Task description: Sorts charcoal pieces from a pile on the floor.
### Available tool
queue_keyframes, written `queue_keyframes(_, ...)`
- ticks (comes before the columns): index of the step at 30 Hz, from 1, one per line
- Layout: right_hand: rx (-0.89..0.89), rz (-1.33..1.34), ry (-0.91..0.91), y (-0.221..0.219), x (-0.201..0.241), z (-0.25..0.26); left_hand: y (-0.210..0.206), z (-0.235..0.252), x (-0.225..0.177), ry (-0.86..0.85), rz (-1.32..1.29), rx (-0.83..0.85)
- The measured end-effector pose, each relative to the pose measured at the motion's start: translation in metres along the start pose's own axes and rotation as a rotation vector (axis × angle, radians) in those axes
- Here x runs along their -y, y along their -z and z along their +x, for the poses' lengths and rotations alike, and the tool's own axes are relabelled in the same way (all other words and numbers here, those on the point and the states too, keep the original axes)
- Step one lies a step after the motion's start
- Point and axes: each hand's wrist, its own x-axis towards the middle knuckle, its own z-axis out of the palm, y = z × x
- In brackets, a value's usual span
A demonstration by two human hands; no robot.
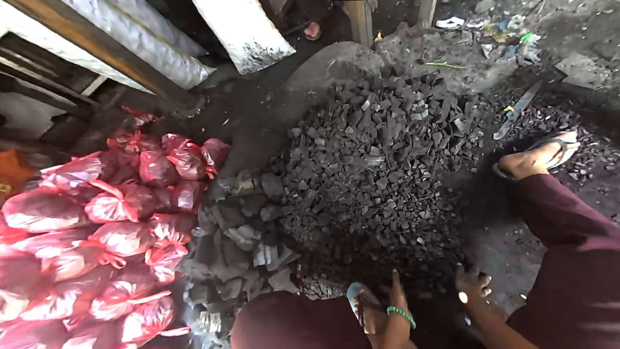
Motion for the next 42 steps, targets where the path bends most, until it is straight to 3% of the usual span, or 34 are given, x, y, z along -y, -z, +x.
queue_keyframes(4, -0.097, 0.081, 0.107, -0.035, -0.005, -0.019, -0.02, 0.002, 0.005, 0.076, 0.025, 0.062)
queue_keyframes(7, 0.011, 0.155, 0.127, -0.031, 0.004, -0.043, -0.03, 0.0, 0.007, 0.011, -0.074, 0.086)
queue_keyframes(10, 0.005, 0.299, 0.165, -0.038, 0.013, -0.058, -0.033, 0.002, 0.006, -0.003, -0.184, 0.072)
queue_keyframes(13, 0.051, 0.434, 0.308, -0.048, 0.02, -0.066, -0.032, 0.012, 0.007, -0.062, -0.342, 0.044)
queue_keyframes(15, 0.124, 0.389, 0.356, -0.049, 0.033, -0.069, -0.029, 0.013, 0.0, -0.102, -0.437, 0.058)
queue_keyframes(17, 0.156, 0.257, 0.293, -0.045, 0.054, -0.071, -0.026, 0.013, -0.015, -0.096, -0.511, 0.077)
queue_keyframes(21, 0.198, 0.062, 0.225, -0.042, 0.089, -0.06, -0.026, 0.012, -0.056, 0.065, -0.644, 0.104)
queue_keyframes(24, 0.3, 0.118, 0.458, -0.036, 0.101, -0.043, -0.021, 0.006, -0.088, 0.077, -0.62, 0.144)
queue_keyframes(26, 0.424, 0.281, 0.69, -0.023, 0.107, -0.03, -0.011, 0.01, -0.103, -0.043, -0.627, 0.258)
queue_keyframes(28, 0.501, 0.428, 0.79, 0.002, 0.108, -0.024, 0.003, 0.012, -0.113, -0.241, -0.566, 0.324)
queue_keyframes(30, 0.371, 0.386, 0.726, 0.026, 0.098, -0.011, 0.018, 0.014, -0.122, -0.392, -0.488, 0.331)
queue_keyframes(33, 0.134, 0.032, 0.514, 0.046, 0.07, 0.019, 0.028, 0.017, -0.124, -0.438, -0.468, 0.245)
queue_keyframes(36, 0.141, -0.144, 0.404, 0.041, 0.05, 0.033, 0.03, 0.022, -0.106, -0.377, -0.476, 0.184)
queue_keyframes(42, 0.199, -0.24, 0.399, 0.035, 0.056, 0.037, 0.03, 0.028, -0.077, -0.337, -0.256, 0.139)
